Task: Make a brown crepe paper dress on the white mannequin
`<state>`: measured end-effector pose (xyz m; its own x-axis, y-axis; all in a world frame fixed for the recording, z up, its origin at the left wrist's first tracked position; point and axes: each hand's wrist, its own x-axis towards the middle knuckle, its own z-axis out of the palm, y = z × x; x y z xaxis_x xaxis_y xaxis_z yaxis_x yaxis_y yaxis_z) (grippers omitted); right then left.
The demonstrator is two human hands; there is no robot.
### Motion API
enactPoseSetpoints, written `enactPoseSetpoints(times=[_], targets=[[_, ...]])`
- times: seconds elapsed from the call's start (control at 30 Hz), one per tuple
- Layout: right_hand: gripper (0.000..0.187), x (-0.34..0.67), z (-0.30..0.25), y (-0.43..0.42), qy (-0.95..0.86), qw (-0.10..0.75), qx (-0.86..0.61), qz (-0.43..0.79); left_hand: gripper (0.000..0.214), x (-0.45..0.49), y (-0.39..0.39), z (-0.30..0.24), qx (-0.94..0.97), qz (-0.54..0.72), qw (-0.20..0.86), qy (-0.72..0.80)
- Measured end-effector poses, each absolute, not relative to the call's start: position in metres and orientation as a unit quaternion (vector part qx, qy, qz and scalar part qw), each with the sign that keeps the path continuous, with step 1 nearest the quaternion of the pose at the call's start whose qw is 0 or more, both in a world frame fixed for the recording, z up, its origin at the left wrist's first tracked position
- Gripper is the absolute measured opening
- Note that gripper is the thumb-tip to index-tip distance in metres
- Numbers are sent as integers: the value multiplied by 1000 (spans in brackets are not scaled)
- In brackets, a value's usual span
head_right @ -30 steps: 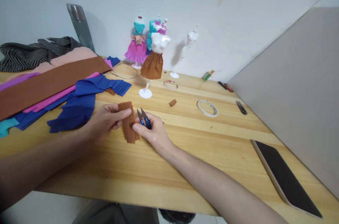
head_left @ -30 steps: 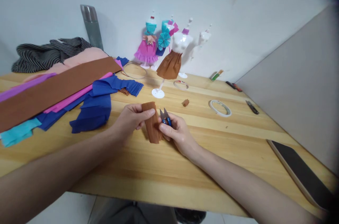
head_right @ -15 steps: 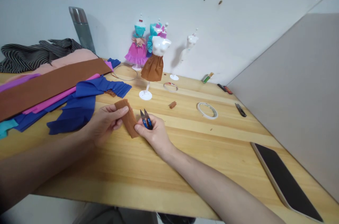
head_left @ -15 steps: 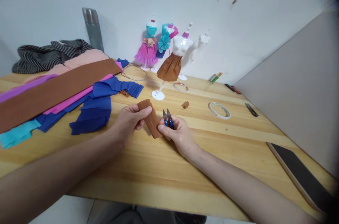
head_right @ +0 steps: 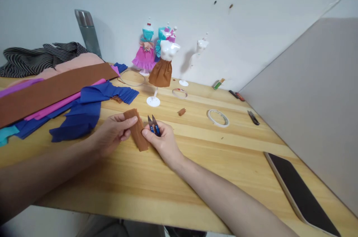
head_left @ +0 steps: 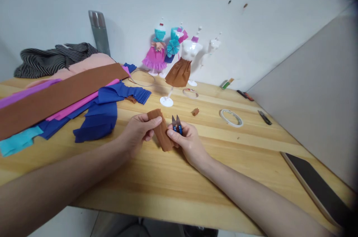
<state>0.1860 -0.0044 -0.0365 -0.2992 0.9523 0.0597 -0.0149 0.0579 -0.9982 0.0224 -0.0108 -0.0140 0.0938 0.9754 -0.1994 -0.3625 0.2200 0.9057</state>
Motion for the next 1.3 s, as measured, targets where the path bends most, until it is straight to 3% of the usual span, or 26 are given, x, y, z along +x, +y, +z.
enactPoseSetpoints(times=[1.3], targets=[[28, 184, -37, -2, -533, 489, -425, 544, 35, 26, -15, -20, 373, 483, 669, 425]])
